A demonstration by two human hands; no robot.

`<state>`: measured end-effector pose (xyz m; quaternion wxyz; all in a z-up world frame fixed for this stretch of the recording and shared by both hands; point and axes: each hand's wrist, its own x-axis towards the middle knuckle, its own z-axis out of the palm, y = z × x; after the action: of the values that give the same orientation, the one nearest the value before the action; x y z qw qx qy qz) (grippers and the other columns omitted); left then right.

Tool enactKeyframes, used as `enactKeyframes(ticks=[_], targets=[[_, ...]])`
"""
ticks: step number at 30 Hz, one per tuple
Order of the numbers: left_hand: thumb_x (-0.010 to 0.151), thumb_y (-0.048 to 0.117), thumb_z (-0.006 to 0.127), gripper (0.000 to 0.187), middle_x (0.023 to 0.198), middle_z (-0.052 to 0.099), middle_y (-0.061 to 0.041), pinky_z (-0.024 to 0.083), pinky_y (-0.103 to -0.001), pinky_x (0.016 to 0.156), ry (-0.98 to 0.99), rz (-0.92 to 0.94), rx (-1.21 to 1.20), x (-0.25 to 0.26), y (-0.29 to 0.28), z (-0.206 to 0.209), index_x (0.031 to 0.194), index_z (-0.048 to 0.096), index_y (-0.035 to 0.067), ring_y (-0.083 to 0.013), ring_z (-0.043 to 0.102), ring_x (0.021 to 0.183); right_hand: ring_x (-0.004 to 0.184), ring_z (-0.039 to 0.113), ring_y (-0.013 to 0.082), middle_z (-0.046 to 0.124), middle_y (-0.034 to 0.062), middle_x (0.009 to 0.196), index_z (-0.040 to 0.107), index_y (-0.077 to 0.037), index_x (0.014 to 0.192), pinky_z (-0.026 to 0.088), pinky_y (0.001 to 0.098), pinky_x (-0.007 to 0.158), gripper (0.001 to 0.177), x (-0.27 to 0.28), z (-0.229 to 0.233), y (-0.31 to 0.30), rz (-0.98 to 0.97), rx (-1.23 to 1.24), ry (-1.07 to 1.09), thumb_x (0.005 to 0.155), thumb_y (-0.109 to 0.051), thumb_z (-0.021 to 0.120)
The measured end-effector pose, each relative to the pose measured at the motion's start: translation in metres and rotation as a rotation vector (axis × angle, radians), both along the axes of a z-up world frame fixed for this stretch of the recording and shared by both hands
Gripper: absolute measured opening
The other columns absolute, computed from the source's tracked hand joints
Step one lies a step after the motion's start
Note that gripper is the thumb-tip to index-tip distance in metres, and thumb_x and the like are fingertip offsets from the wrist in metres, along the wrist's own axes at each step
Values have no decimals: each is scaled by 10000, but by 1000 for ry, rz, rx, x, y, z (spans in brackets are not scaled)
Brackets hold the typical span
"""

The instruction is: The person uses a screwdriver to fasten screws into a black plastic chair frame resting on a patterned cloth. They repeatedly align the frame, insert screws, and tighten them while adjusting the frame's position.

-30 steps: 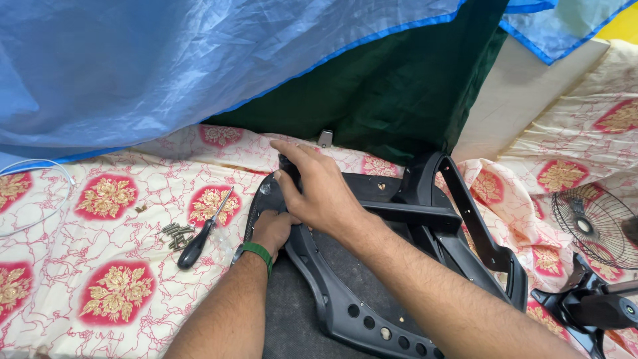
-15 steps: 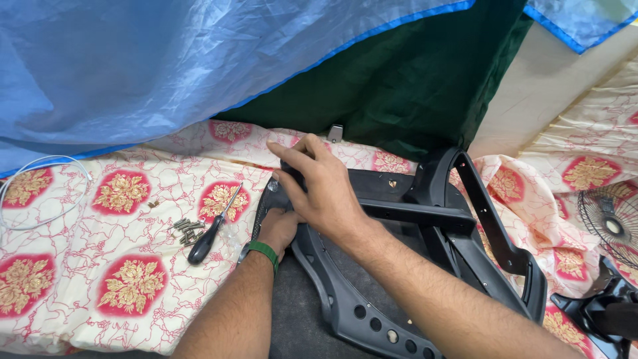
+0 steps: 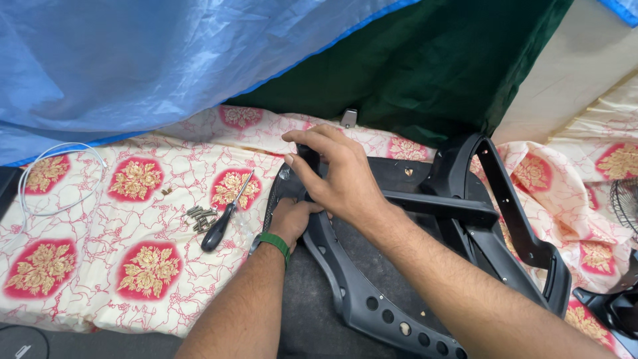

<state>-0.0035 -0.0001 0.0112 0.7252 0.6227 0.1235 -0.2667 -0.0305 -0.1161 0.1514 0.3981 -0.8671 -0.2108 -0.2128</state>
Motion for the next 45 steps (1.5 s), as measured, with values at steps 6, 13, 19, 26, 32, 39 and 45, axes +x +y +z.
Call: enactKeyframes(ticks=[6,13,19,26,32,39,45], targets=[[838,92,707,290,827,750,-169,598,-333,628,-32,20,171,0,0,1,1008,669,-141,-223,750,678,913,662,202,612,100,1020,779,-116,1139,569,304,696,258,-6,-4,4,-37,-13,-85,883,-127,814],[849,51,665,233,820,763,-203,616,-360,583,-4,10,5,1,0,-6,980,677,-141,-260,751,651,1019,703,212,655,100,1145,645,-98,1381,635,317,877,418,-1,-11,-5,83,-6,-102,978,-87,755],[855,46,657,208,806,763,-208,626,-389,549,22,20,-53,3,-2,-11,967,673,-128,-282,745,620,1236,693,169,682,66,1356,608,-67,1425,611,322,1085,365,18,-19,-35,294,91,39,1070,-40,692],[836,33,659,201,808,768,-215,615,-375,540,7,33,-24,2,-1,-11,959,681,-125,-283,746,628,1172,657,116,700,53,1343,665,-45,1409,556,286,1051,334,44,-9,-69,283,17,65,1087,-42,754],[826,26,676,219,831,783,-226,629,-333,576,44,68,3,0,-4,-3,973,641,-133,-261,775,674,832,583,66,649,10,929,722,-114,1268,498,210,750,338,37,9,-75,129,-38,220,951,-131,839],[822,26,680,254,836,775,-231,609,-351,555,73,87,35,1,-3,2,1014,573,-102,-257,756,649,874,671,78,718,8,950,776,-88,1193,568,235,771,311,34,7,-68,122,-130,24,960,-165,966],[822,67,671,243,813,779,-206,601,-354,527,24,5,10,1,-1,-5,963,672,-130,-259,734,595,967,697,94,755,15,1110,727,-119,1289,642,265,850,351,36,11,-68,171,-139,232,964,-157,852]])
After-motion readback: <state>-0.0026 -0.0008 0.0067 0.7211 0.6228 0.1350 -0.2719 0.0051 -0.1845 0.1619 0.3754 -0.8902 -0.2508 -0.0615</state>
